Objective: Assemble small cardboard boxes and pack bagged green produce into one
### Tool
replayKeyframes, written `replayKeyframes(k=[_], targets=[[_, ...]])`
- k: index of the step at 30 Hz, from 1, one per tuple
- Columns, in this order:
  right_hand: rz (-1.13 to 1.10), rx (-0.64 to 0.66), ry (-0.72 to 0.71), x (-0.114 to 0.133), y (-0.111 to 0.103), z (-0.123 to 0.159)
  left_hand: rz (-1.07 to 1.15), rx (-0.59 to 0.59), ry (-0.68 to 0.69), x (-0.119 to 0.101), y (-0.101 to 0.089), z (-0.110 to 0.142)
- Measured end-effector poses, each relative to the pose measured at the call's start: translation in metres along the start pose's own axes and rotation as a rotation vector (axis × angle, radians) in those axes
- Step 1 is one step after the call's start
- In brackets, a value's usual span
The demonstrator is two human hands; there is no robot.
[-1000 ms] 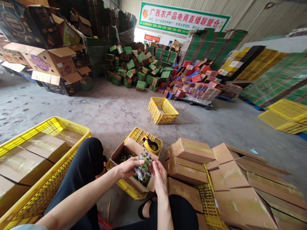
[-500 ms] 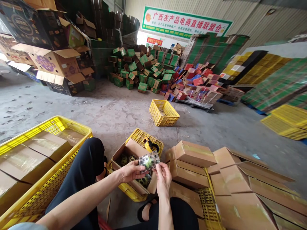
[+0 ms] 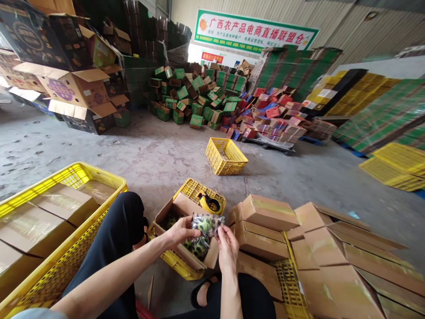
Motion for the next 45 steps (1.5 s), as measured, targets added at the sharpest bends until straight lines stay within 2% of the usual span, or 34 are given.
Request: replayKeyframes(k=[4,7,10,14,16,18,20,23,26,28,31,33,38,45], targets=[[0.016,-0.036,0.007,-0.006,-0.007,-0.002,-0.098,-0.007,0.064,-0.013,0.006,0.003],[-0.018,-0.018,0.038,0.001,-0.002,0.000,-0.149,-0.012,0.082,-0.020,0.007,0.003],[-0.035,0.061,0.063,0.013,0.008,0.004,-0.205,-0.002,0.111,-0.024,0.005,0.002],[-0.016,0.189,0.063,0.019,0.019,0.010,-0.308,0.071,0.139,-0.021,-0.001,-0.001],[0.021,0.212,0.050,0.015,0.018,0.010,-0.347,0.091,0.124,-0.018,-0.008,-0.005],[0.073,0.168,0.035,0.008,0.011,0.006,-0.369,0.059,0.097,-0.017,-0.020,-0.009],[0.148,0.087,0.037,-0.001,0.001,-0.001,-0.423,-0.026,0.082,-0.021,-0.037,-0.013],[0.341,0.040,0.022,-0.009,-0.011,-0.008,-0.666,-0.152,0.096,-0.034,-0.062,-0.017],[0.541,0.115,-0.056,-0.007,-0.009,-0.007,-0.879,-0.209,0.102,-0.042,-0.078,-0.020],[0.737,0.190,-0.155,-0.004,-0.003,-0.003,-0.949,-0.218,0.090,-0.040,-0.082,-0.025],[1.069,0.255,-0.329,-0.006,0.005,0.003,-1.062,-0.208,0.057,-0.031,-0.079,-0.036],[1.187,0.265,-0.412,-0.012,0.006,0.004,-1.132,-0.191,0.031,-0.024,-0.075,-0.045],[1.251,0.255,-0.466,-0.026,0.000,0.001,-1.296,-0.136,-0.034,-0.012,-0.073,-0.059],[1.243,0.157,-0.539,-0.015,0.007,0.001,-1.405,-0.058,-0.075,0.000,-0.077,-0.058]])
Point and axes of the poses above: each hand's wrist, its own z-axis away from the middle knuckle, its own y-axis out of the palm, x = y × z, the point moved 5 cm from there along -z, towards the middle knuckle, and after that the axes turned 3 degrees about -y, right-handed, at the moved point
